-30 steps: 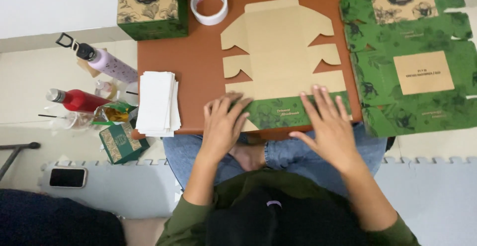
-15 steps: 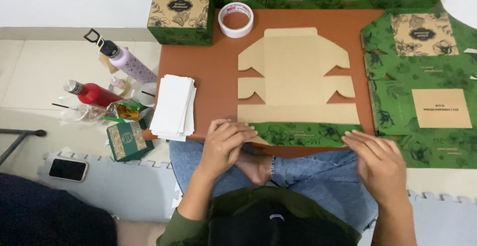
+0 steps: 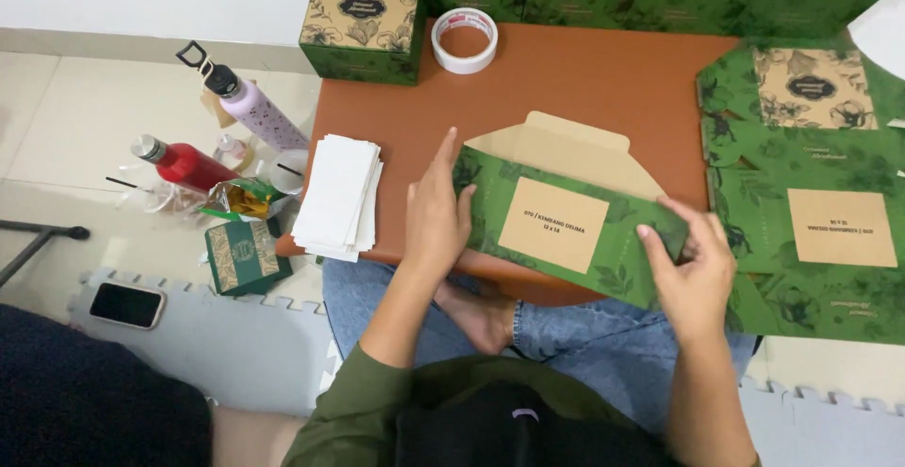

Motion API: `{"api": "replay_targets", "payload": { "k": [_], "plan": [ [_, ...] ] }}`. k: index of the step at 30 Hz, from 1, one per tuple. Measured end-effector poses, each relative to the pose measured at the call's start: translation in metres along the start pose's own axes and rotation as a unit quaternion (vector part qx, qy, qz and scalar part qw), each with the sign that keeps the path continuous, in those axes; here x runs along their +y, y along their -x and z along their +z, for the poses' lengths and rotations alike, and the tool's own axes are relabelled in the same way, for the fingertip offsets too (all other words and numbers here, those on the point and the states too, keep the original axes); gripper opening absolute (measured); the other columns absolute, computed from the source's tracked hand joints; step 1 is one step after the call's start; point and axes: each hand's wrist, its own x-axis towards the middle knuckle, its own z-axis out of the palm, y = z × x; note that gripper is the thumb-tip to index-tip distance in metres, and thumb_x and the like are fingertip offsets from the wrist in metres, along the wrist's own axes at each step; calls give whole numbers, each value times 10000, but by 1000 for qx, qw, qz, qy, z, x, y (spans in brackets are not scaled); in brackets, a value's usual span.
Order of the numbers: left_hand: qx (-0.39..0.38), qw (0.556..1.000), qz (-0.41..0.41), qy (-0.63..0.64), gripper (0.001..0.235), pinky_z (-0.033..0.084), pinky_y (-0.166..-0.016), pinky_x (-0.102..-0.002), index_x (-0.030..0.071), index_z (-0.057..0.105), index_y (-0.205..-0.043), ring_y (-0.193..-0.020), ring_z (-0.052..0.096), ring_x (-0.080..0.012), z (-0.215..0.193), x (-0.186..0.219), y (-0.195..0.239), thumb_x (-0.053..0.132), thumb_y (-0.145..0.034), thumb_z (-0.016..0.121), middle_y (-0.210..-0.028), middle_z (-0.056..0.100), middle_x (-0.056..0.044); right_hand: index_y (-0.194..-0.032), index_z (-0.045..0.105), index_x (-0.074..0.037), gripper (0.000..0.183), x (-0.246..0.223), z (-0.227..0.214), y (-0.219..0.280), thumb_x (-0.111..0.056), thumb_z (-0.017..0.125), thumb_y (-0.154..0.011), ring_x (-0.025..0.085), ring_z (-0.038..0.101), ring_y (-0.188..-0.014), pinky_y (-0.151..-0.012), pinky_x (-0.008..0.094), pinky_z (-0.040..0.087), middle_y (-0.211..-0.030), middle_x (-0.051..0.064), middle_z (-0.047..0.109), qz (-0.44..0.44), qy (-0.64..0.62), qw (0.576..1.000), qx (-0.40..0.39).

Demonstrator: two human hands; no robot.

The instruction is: Assembling green decorative cardboard boxes by folding pre-scored sheets and tucking in the flaps.

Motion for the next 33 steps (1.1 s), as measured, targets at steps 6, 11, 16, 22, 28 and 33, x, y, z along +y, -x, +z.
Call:
{"api": "replay_targets", "payload": {
  "k": [6, 11, 16, 22, 28, 33],
  "plan": [
    [-50, 992, 51, -100, 673, 366, -927, -453, 95, 389, -1528, -933, 584, -317, 14, -13, -16, 76, -923, 684, -996, 618, -130, -1361, 667, -210, 526, 11, 6, 39, -508, 678, -927, 370, 443, -1244, -972, 506, 386, -1353, 106, 470, -93, 388, 916, -44],
    [14, 958, 54, -281, 592, 349, -995, -484, 175, 552, -1399, -1181, 483, -291, 28, -18, -12, 340, -872, 767, -1322, 518, -113, -1523, 458, -326, 511, -24, 35, 43, -426, 433, -1022, 353, 311, -1499, -1166, 607, 217, -1543, 134, 455, -209, 349, 882, -237],
    [-30, 989, 33, -141, 611, 341, -1040, -557, 95, 471, -1473, -1339, 387, -463, 8, 30, 46, 376, -958, 639, -1449, 405, -252, -1458, 531, -341, 455, -34, 49, 19, -424, 444, -1019, 352, 334, -1477, -1127, 562, 294, -1553, 104, 449, -208, 314, 876, -302],
    [-101, 986, 86, -98, 469, 231, -1166, -605, 136, 435, -1506, -1487, 208, -527, 18, 28, 63, 295, -1067, 388, -1585, 289, -270, -1395, 617, -237, 586, -11, 8, -10, -448, 704, -856, 377, 502, -1266, -1033, 508, 429, -1326, 126, 532, -126, 272, 904, -305],
    [-221, 971, 85, -41, 505, 258, -1202, -555, 70, 451, -1474, -1513, 176, -485, 12, 28, 18, -25, -979, 416, -1562, 283, -307, -1408, 604, -99, 649, 3, 22, 29, -447, 733, -875, 271, 629, -1025, -874, 377, 512, -1116, 47, 559, -60, 253, 945, -199],
    [-216, 971, 82, -60, 562, 273, -1229, -520, 93, 476, -1472, -1515, 240, -442, 41, 21, -7, -122, -954, 443, -1545, 329, -301, -1385, 621, -98, 719, -9, 33, 33, -586, 713, -866, 390, 440, -1264, -965, 521, 373, -1325, 155, 459, -58, 331, 937, -92]
  ]
}}
